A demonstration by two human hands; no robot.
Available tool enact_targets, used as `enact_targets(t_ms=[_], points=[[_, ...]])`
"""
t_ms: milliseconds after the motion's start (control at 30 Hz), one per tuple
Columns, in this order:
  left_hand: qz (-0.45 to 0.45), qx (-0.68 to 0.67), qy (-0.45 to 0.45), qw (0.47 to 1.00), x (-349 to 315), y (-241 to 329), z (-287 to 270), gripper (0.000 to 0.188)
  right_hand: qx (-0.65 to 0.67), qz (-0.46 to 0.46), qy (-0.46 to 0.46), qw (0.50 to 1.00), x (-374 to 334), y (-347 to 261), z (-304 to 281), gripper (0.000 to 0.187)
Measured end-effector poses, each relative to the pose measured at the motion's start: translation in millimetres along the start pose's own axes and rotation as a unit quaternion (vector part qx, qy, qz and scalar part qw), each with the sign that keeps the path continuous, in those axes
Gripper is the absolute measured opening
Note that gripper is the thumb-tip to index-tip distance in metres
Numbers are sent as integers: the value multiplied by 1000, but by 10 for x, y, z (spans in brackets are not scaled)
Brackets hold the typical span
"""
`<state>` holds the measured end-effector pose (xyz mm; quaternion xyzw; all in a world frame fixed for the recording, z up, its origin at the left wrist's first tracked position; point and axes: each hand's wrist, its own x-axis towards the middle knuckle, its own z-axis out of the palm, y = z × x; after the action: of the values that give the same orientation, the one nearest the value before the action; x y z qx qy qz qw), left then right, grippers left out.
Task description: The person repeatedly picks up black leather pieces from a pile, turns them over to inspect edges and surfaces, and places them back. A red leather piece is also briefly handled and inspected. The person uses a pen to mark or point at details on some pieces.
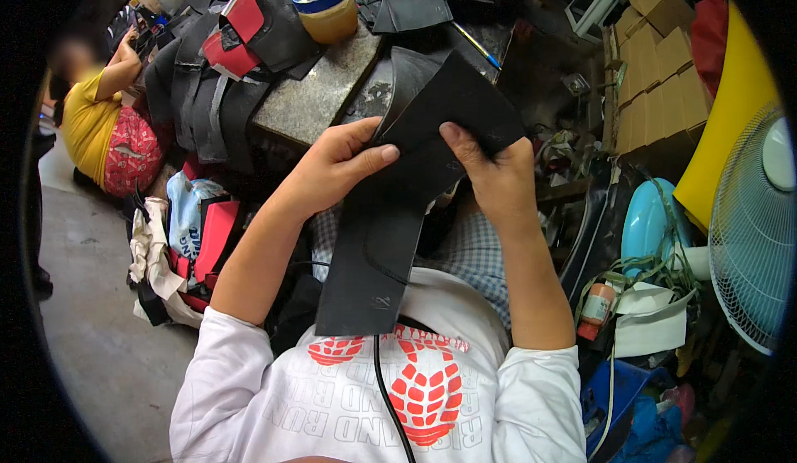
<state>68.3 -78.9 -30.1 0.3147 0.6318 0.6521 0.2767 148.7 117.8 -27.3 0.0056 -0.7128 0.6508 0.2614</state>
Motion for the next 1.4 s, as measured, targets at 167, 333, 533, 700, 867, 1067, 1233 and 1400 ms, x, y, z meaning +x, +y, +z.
enact_targets(t_ms=[167,333,533,700,867,1067,1233,1400], points=[[-12,-12,4,1000,78,83,-64,32,65,27,-7,997,90,29,58,22],[-5,22,9,1000,94,100,-105,34,59,43,-9,997,144,-36,63,22],[2,-15,-8,1000,80,112,-107,31,87,35,-18,995,286,-84,-26,17],[13,-4,1,1000,121,139,-128,35,115,63,-45,990,338,-109,-11,14],[29,-25,-7,999,132,179,-110,39,-12,-12,-74,997,471,-161,-70,14],[53,9,20,998,232,282,-109,39,-2,-3,-82,997,488,-90,24,14],[65,-9,33,997,283,290,-87,39,19,-23,-56,998,477,-91,60,13],[80,1,52,995,275,234,-63,37,-8,-41,-16,999,440,-81,116,21]])
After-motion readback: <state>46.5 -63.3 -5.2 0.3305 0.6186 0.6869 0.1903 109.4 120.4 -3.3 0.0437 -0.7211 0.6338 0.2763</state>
